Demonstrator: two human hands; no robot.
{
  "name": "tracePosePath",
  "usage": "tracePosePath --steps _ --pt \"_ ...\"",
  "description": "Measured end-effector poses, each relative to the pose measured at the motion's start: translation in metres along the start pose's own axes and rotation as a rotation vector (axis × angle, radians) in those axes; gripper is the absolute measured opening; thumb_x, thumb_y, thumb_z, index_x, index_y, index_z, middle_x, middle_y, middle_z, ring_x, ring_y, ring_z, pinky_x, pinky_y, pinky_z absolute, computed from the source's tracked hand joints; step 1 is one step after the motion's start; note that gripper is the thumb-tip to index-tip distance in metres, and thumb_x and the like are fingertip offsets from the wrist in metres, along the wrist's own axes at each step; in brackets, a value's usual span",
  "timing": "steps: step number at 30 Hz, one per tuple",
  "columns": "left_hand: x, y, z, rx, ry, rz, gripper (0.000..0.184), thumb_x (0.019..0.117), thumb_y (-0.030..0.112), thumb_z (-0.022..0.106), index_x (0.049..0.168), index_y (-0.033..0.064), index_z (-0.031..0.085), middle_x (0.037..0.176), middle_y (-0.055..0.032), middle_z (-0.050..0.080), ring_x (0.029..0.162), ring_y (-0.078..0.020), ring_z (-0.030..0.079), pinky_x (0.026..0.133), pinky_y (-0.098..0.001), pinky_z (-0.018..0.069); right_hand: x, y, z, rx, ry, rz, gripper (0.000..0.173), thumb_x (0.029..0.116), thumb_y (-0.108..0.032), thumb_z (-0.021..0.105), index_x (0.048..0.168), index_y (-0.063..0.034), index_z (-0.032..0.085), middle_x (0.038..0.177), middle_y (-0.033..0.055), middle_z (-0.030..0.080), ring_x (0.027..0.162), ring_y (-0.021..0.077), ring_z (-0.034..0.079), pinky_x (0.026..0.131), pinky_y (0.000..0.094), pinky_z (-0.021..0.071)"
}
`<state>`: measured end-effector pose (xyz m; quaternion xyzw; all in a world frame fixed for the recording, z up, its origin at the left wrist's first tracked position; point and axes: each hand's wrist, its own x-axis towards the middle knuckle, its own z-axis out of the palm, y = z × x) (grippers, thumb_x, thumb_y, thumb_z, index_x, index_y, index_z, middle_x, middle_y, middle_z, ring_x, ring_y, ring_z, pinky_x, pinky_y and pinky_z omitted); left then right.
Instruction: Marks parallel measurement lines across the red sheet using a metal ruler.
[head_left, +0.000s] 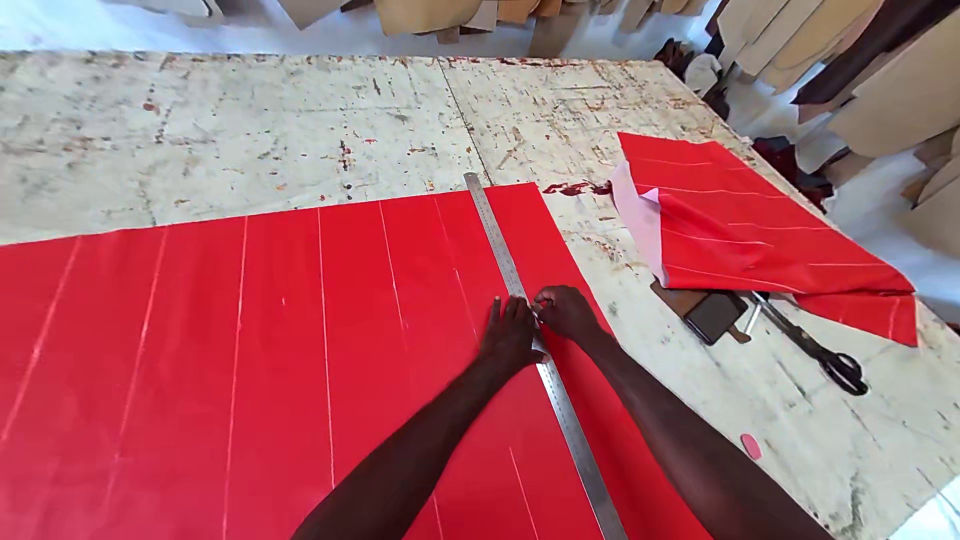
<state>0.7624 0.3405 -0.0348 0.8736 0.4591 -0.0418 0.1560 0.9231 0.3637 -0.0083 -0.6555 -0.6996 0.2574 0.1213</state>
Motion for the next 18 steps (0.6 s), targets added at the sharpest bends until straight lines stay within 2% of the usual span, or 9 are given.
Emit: tracePosePath --steps 2,4,7,9,14,16,18 --pt "0.000 0.001 -0.002 0.014 -0.015 -0.010 0.105 0.0858 0.074 0.064 0.155 -0.0009 0.039 0.168 -0.0184 0.026 0.157 -0.0354 0.019 0.125 -0.0647 0.0075 0.000 0.000 0.001 0.000 -0.002 -0.018 0.016 0.0960 -0.017 0.065 0.104 -0.0075 0.075 0.093 0.0139 0.073 0.087 0.0317 0.070 0.079 0.0571 0.0561" --pt "0.000 0.001 0.000 0.024 -0.013 -0.016 0.104 0.0853 0.074 0.064 0.154 -0.0002 0.040 0.168 -0.0184 0.027 0.157 -0.0364 0.020 0.125 -0.0653 0.0086 -0.011 -0.001 -0.001 -0.019 -0.034 -0.030 0.016 0.0913 -0.013 0.068 0.103 -0.0056 0.075 0.094 0.0160 0.072 0.088 0.0337 0.070 0.079 0.0584 0.0558" --pt "0.001 0.003 -0.001 0.050 -0.032 -0.033 0.106 0.0852 0.076 0.062 0.155 0.0000 0.038 0.168 -0.0181 0.026 0.158 -0.0357 0.018 0.125 -0.0651 0.0076 -0.055 -0.004 -0.005 -0.042 -0.131 0.036 0.017 0.0875 -0.014 0.073 0.101 -0.0047 0.075 0.092 0.0170 0.072 0.089 0.0356 0.069 0.079 0.0603 0.0553" --pt "0.001 0.004 -0.004 0.061 -0.054 -0.051 0.107 0.0860 0.077 0.061 0.157 0.0004 0.035 0.169 -0.0178 0.023 0.158 -0.0352 0.017 0.125 -0.0653 0.0066 -0.097 0.001 -0.005 -0.054 -0.176 0.064 0.015 0.0873 -0.015 0.072 0.099 -0.0062 0.075 0.093 0.0161 0.072 0.091 0.0347 0.069 0.079 0.0598 0.0550" --pt "0.000 0.007 -0.006 0.102 -0.045 -0.045 0.105 0.0881 0.076 0.059 0.156 -0.0013 0.037 0.168 -0.0202 0.025 0.157 -0.0384 0.020 0.124 -0.0682 0.0067 -0.203 0.023 0.000 -0.047 -0.282 0.099 0.015 0.0907 -0.016 0.068 0.101 -0.0107 0.077 0.092 0.0098 0.073 0.088 0.0275 0.069 0.080 0.0540 0.0559" --pt "0.001 0.009 -0.007 0.133 -0.051 -0.055 0.105 0.0883 0.076 0.058 0.156 -0.0014 0.037 0.167 -0.0211 0.026 0.157 -0.0388 0.020 0.124 -0.0683 0.0061 -0.227 0.031 -0.001 -0.003 -0.302 0.133 0.017 0.0926 -0.016 0.066 0.105 -0.0122 0.078 0.090 0.0082 0.073 0.085 0.0253 0.070 0.079 0.0523 0.0559" --pt "-0.002 0.012 -0.004 0.132 -0.029 -0.066 0.101 0.0899 0.074 0.058 0.155 -0.0008 0.039 0.167 -0.0206 0.028 0.157 -0.0383 0.018 0.124 -0.0675 0.0058 -0.237 0.039 0.003 0.075 -0.213 0.159 0.019 0.0929 -0.015 0.063 0.104 -0.0138 0.078 0.089 0.0072 0.073 0.083 0.0238 0.070 0.078 0.0516 0.0561"
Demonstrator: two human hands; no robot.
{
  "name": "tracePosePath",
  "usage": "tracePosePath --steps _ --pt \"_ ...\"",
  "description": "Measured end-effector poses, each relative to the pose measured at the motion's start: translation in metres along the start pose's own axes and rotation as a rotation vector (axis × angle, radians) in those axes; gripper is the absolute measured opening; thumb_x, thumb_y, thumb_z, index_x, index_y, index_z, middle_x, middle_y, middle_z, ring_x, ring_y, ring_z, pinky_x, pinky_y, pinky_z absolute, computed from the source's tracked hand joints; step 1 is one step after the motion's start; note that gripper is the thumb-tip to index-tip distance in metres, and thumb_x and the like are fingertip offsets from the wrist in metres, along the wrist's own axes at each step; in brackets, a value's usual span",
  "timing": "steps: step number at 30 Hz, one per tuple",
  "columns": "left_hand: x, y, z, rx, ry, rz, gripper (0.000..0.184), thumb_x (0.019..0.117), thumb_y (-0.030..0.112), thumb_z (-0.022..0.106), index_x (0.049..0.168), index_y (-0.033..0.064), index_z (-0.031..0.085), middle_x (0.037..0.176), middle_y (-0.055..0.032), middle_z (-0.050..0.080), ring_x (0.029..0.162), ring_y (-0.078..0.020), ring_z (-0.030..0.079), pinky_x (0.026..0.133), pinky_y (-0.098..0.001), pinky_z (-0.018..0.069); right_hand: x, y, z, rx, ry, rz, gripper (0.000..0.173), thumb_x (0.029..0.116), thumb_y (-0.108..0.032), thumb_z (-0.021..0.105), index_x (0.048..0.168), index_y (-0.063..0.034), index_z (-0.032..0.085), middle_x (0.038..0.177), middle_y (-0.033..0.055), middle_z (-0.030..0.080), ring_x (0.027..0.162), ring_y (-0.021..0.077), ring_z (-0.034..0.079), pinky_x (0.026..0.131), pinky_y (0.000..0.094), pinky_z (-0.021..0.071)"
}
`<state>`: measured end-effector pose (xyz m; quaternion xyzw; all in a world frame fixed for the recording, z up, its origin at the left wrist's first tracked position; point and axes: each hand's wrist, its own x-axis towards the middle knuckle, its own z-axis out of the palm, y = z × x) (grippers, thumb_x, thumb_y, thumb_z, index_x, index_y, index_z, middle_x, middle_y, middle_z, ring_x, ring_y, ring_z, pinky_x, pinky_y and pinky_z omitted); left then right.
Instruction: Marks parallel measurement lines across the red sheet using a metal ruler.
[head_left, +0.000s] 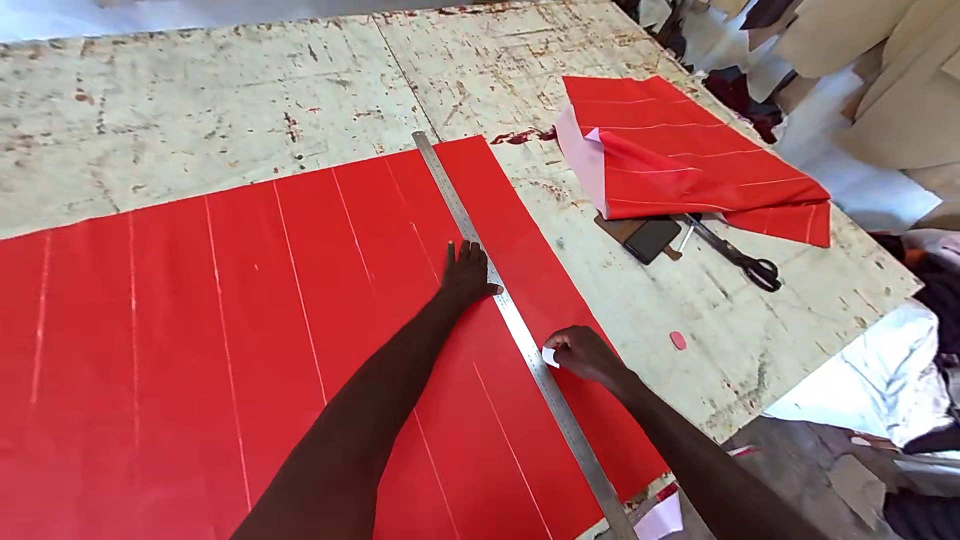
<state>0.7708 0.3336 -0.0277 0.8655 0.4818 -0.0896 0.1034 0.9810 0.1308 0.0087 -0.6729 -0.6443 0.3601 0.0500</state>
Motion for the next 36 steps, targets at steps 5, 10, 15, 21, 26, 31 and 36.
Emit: tracePosePath --steps 5,10,15,21,26,31,36 --pt "-0.069 0.044 0.029 -0.149 0.215 0.086 0.062 0.0995 0.054 0.059 0.138 0.0053 0.061 0.150 -0.0154 0.053 0.149 -0.0354 0.037 0.125 -0.0588 0.0210 0.022 0.002 0.013 0.233 0.311 -0.040 0.022 0.0971 -0.014 0.060 0.111 -0.0096 0.077 0.094 0.0089 0.074 0.083 0.0215 0.071 0.080 0.0478 0.0592" --pt "-0.178 0.118 0.064 -0.194 0.223 0.143 0.058 0.0992 0.063 0.052 0.126 0.0146 0.071 0.143 -0.0034 0.061 0.143 -0.0298 0.045 0.124 -0.0568 0.0232 0.031 0.000 0.017 0.163 0.335 -0.070 0.021 0.0957 -0.013 0.062 0.111 -0.0088 0.076 0.090 0.0112 0.073 0.083 0.0271 0.070 0.078 0.0527 0.0569" --pt "-0.193 0.144 0.058 -0.176 0.032 0.049 0.088 0.0876 0.080 0.053 0.137 0.0085 0.062 0.158 -0.0074 0.047 0.153 -0.0316 0.031 0.127 -0.0620 0.0075 0.028 0.002 0.019 0.092 0.285 -0.158 0.021 0.0934 -0.011 0.062 0.110 -0.0076 0.075 0.088 0.0117 0.073 0.081 0.0281 0.070 0.076 0.0536 0.0568" --pt "-0.190 0.168 0.054 -0.071 -0.069 0.041 0.108 0.0789 0.075 0.070 0.146 -0.0072 0.047 0.161 -0.0262 0.033 0.154 -0.0412 0.024 0.124 -0.0674 0.0070 -0.026 0.005 0.024 0.007 0.169 -0.102 0.015 0.0895 -0.012 0.069 0.104 -0.0061 0.073 0.087 0.0146 0.071 0.083 0.0326 0.070 0.074 0.0571 0.0562" --pt "-0.191 0.170 0.051 -0.041 -0.108 0.023 0.111 0.0802 0.077 0.067 0.148 -0.0084 0.044 0.163 -0.0270 0.028 0.154 -0.0414 0.023 0.125 -0.0668 0.0074 -0.140 0.031 0.051 -0.037 0.050 -0.040 0.012 0.0888 -0.012 0.069 0.099 -0.0069 0.072 0.085 0.0125 0.069 0.082 0.0307 0.069 0.074 0.0561 0.0565" --pt "-0.186 0.170 0.055 -0.018 -0.104 0.020 0.110 0.0802 0.077 0.067 0.147 -0.0078 0.044 0.162 -0.0260 0.029 0.153 -0.0414 0.025 0.124 -0.0671 0.0075 -0.188 0.051 0.069 0.007 0.058 0.055 0.016 0.0909 -0.012 0.065 0.103 -0.0115 0.074 0.082 0.0075 0.070 0.075 0.0249 0.068 0.070 0.0507 0.0559" --pt "-0.189 0.167 0.058 0.010 -0.058 0.046 0.109 0.0806 0.080 0.064 0.143 -0.0080 0.048 0.159 -0.0262 0.034 0.150 -0.0427 0.030 0.123 -0.0682 0.0110 -0.196 0.046 0.071 -0.060 0.015 0.058 0.012 0.0912 -0.012 0.065 0.100 -0.0106 0.073 0.085 0.0091 0.070 0.080 0.0277 0.069 0.071 0.0524 0.0550"
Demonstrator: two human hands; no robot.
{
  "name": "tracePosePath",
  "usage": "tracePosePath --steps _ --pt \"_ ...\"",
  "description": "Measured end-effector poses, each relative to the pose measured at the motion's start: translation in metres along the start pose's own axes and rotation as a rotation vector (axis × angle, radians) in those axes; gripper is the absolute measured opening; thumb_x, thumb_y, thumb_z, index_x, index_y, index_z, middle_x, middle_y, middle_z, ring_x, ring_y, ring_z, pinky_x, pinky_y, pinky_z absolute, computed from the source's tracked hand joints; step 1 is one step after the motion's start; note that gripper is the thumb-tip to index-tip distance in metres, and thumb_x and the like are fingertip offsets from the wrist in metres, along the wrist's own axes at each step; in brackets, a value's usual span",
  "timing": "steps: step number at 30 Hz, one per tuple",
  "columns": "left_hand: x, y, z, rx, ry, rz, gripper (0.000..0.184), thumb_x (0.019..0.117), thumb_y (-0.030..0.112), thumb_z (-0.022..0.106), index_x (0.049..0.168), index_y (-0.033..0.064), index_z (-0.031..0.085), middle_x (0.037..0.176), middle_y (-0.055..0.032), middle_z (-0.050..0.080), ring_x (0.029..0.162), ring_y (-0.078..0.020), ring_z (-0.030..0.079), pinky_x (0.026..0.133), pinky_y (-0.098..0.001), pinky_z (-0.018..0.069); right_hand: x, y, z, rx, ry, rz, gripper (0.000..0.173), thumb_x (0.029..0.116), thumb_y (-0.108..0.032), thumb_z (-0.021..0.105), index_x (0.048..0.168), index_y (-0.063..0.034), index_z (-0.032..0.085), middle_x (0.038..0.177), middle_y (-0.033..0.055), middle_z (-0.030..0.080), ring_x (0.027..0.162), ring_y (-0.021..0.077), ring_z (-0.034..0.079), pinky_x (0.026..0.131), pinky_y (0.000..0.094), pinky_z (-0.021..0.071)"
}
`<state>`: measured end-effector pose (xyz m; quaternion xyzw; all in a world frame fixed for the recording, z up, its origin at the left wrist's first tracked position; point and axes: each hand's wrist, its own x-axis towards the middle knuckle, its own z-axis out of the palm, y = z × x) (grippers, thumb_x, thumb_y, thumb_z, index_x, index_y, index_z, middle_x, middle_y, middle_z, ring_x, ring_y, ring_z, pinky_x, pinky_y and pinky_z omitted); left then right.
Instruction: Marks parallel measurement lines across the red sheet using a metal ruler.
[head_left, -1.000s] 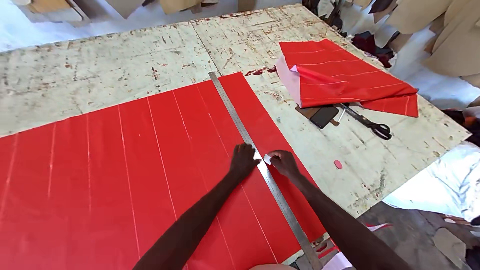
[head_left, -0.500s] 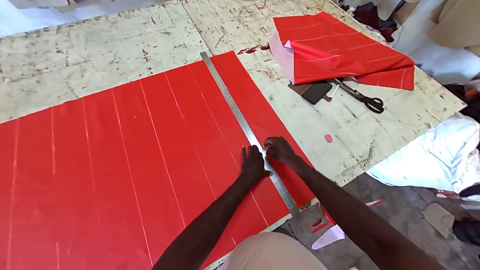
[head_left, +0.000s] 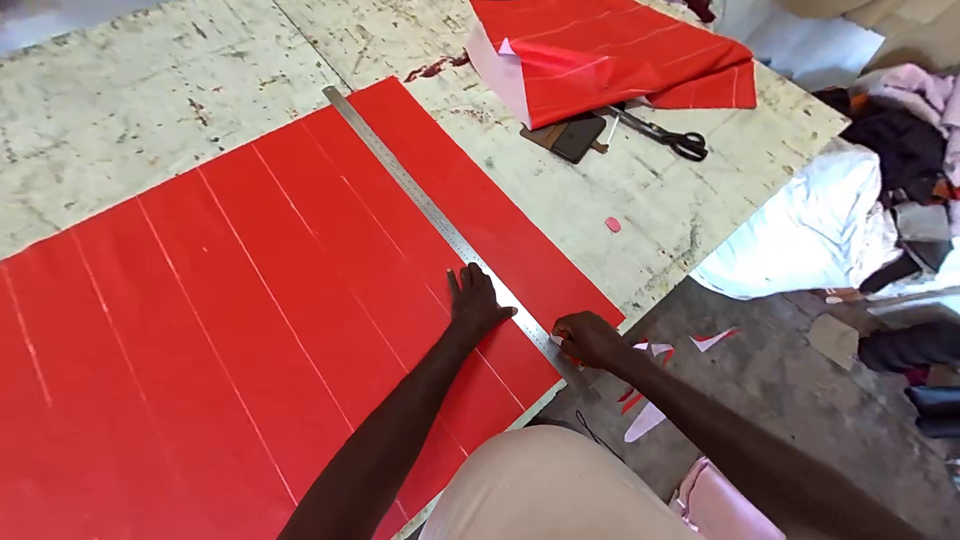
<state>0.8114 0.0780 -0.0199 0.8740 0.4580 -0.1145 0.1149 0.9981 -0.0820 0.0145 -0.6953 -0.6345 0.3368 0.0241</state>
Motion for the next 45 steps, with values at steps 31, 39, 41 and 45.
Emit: tracePosePath --steps 31,39,41,45 --pt "-0.003 0.001 0.005 -0.042 0.020 -0.021 0.113 0.0818 0.079 0.063 0.150 -0.0077 0.040 0.164 -0.0263 0.026 0.153 -0.0428 0.025 0.123 -0.0694 0.0104 0.050 0.010 0.015 0.390 0.314 -0.038 0.024 0.0889 -0.020 0.077 0.108 -0.0069 0.072 0.096 0.0104 0.069 0.085 0.0227 0.068 0.079 0.0453 0.0578" --pt "-0.004 0.001 0.002 -0.097 -0.005 -0.038 0.113 0.0823 0.076 0.065 0.153 -0.0081 0.036 0.166 -0.0260 0.022 0.155 -0.0421 0.021 0.124 -0.0684 0.0088 0.094 -0.015 -0.013 0.466 0.378 -0.038 0.033 0.1057 -0.035 0.056 0.107 -0.0051 0.071 0.084 0.0071 0.073 0.069 0.0185 0.071 0.069 0.0418 0.0622" --pt "-0.003 0.001 0.005 -0.097 0.014 -0.034 0.112 0.0815 0.077 0.066 0.151 -0.0073 0.040 0.165 -0.0252 0.026 0.154 -0.0415 0.023 0.123 -0.0686 0.0099 0.119 -0.025 -0.020 0.467 0.361 -0.039 0.041 0.1079 -0.039 0.051 0.102 -0.0038 0.070 0.079 0.0082 0.072 0.066 0.0201 0.070 0.067 0.0427 0.0611" --pt "-0.002 0.000 0.007 -0.075 0.002 -0.034 0.114 0.0819 0.078 0.063 0.153 -0.0067 0.037 0.167 -0.0239 0.023 0.154 -0.0411 0.023 0.123 -0.0688 0.0084 0.169 -0.033 -0.021 0.425 0.456 -0.066 0.039 0.1061 -0.035 0.054 0.095 -0.0007 0.069 0.080 0.0147 0.066 0.073 0.0286 0.066 0.071 0.0511 0.0553"
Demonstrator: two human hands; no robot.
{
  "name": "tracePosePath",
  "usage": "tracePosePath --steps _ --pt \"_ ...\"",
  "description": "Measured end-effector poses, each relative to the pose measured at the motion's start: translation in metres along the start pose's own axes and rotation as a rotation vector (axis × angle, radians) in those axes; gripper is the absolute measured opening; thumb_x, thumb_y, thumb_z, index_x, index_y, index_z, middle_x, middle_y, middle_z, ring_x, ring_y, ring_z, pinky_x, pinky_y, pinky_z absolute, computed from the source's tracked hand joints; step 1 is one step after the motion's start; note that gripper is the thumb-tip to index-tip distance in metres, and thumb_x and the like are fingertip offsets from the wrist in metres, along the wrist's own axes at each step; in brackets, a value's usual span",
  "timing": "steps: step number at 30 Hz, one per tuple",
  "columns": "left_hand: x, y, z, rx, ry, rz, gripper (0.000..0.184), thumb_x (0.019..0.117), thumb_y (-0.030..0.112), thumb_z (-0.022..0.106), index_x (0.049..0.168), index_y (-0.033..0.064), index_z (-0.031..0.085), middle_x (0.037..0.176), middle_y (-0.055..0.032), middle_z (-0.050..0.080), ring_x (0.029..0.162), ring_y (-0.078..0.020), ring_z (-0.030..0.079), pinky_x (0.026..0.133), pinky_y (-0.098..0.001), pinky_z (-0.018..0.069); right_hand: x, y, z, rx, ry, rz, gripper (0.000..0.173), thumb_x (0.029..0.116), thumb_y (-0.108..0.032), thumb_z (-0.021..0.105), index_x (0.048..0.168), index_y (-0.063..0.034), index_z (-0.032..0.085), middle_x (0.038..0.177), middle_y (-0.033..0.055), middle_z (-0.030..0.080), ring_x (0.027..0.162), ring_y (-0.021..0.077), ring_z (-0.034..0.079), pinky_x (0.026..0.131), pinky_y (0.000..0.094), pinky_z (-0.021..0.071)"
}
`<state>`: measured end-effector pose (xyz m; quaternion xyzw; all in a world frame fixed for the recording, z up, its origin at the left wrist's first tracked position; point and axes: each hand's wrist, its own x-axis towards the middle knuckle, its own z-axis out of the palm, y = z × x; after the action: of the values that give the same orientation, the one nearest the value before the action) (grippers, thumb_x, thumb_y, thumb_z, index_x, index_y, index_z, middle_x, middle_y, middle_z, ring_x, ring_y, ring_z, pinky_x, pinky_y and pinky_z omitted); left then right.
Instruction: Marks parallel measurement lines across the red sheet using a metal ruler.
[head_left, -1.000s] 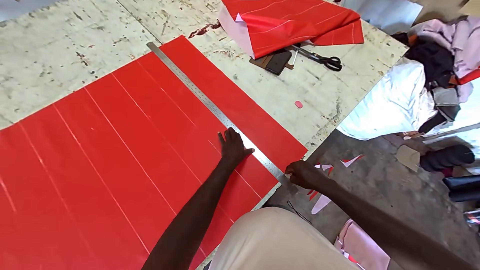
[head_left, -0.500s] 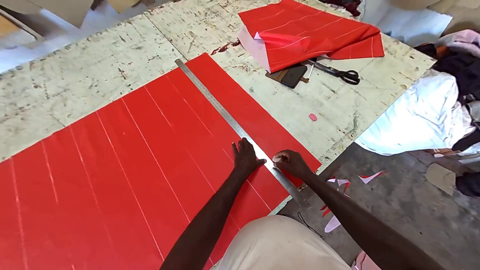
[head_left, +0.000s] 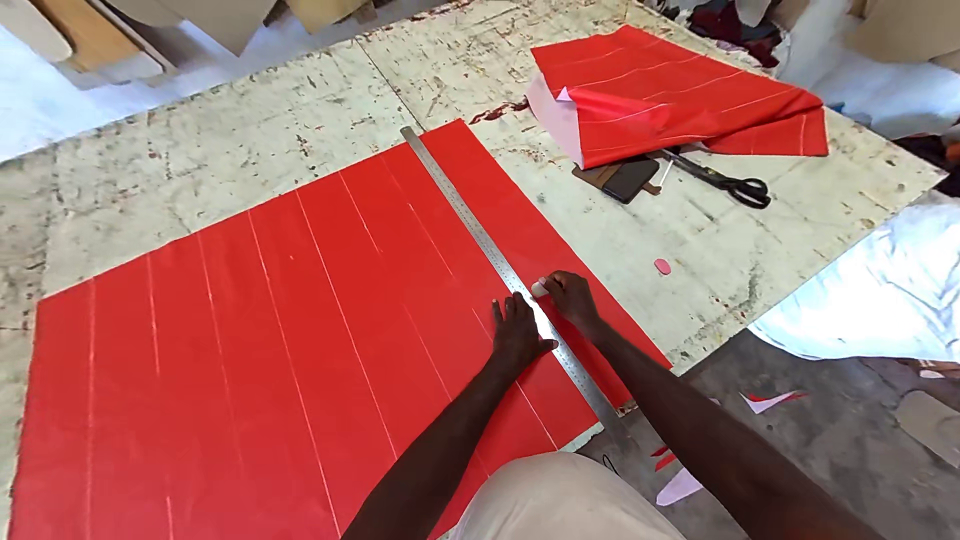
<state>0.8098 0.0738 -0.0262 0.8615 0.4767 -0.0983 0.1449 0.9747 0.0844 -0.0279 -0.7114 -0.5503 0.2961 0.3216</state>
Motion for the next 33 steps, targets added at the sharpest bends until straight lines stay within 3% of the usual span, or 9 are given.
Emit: tracePosePath --steps 3,7,15,22,28,33 --pt "0.001 0.000 0.001 -0.003 -0.009 -0.004 0.115 0.0823 0.079 0.062 0.154 -0.0068 0.035 0.168 -0.0240 0.021 0.155 -0.0407 0.021 0.123 -0.0686 0.0074 0.015 -0.002 0.009 0.031 0.004 0.062 0.026 0.1025 -0.025 0.061 0.110 -0.0007 0.066 0.090 0.0147 0.070 0.076 0.0264 0.072 0.074 0.0479 0.0621" --pt "-0.001 0.000 -0.001 -0.014 0.003 -0.003 0.115 0.0819 0.079 0.063 0.153 -0.0073 0.036 0.167 -0.0244 0.022 0.154 -0.0411 0.023 0.123 -0.0686 0.0095 0.016 0.000 0.012 -0.008 -0.016 0.028 0.026 0.0962 -0.016 0.067 0.120 -0.0045 0.065 0.086 0.0109 0.071 0.072 0.0241 0.071 0.071 0.0466 0.0616" --pt "-0.003 0.002 -0.004 0.023 -0.029 -0.004 0.116 0.0846 0.080 0.058 0.156 -0.0076 0.030 0.168 -0.0260 0.018 0.156 -0.0405 0.019 0.124 -0.0673 0.0069 0.010 -0.004 0.012 -0.095 -0.033 -0.074 0.021 0.0959 -0.015 0.066 0.114 -0.0051 0.068 0.083 0.0103 0.070 0.073 0.0247 0.070 0.072 0.0479 0.0598" --pt "-0.002 -0.003 0.000 -0.039 0.023 0.028 0.113 0.0818 0.078 0.064 0.151 -0.0074 0.040 0.165 -0.0270 0.025 0.154 -0.0435 0.023 0.123 -0.0695 0.0080 -0.007 -0.012 0.000 -0.196 -0.104 -0.115 0.015 0.0928 -0.013 0.067 0.105 -0.0047 0.069 0.081 0.0129 0.069 0.074 0.0296 0.069 0.070 0.0530 0.0568" --pt "-0.002 -0.003 0.000 -0.013 0.038 0.029 0.113 0.0820 0.079 0.063 0.151 -0.0076 0.040 0.164 -0.0264 0.026 0.154 -0.0415 0.025 0.123 -0.0686 0.0087 -0.083 0.004 -0.030 -0.263 -0.191 -0.088 0.013 0.0955 -0.018 0.063 0.094 -0.0066 0.069 0.077 0.0106 0.067 0.072 0.0274 0.068 0.067 0.0523 0.0564" --pt "-0.001 -0.003 -0.003 0.021 -0.003 0.022 0.113 0.0843 0.080 0.059 0.153 -0.0072 0.036 0.166 -0.0252 0.023 0.155 -0.0407 0.021 0.124 -0.0679 0.0062 -0.186 0.029 -0.061 -0.329 -0.229 0.028 0.010 0.0947 -0.015 0.065 0.098 -0.0076 0.071 0.075 0.0090 0.067 0.070 0.0266 0.067 0.066 0.0519 0.0560"
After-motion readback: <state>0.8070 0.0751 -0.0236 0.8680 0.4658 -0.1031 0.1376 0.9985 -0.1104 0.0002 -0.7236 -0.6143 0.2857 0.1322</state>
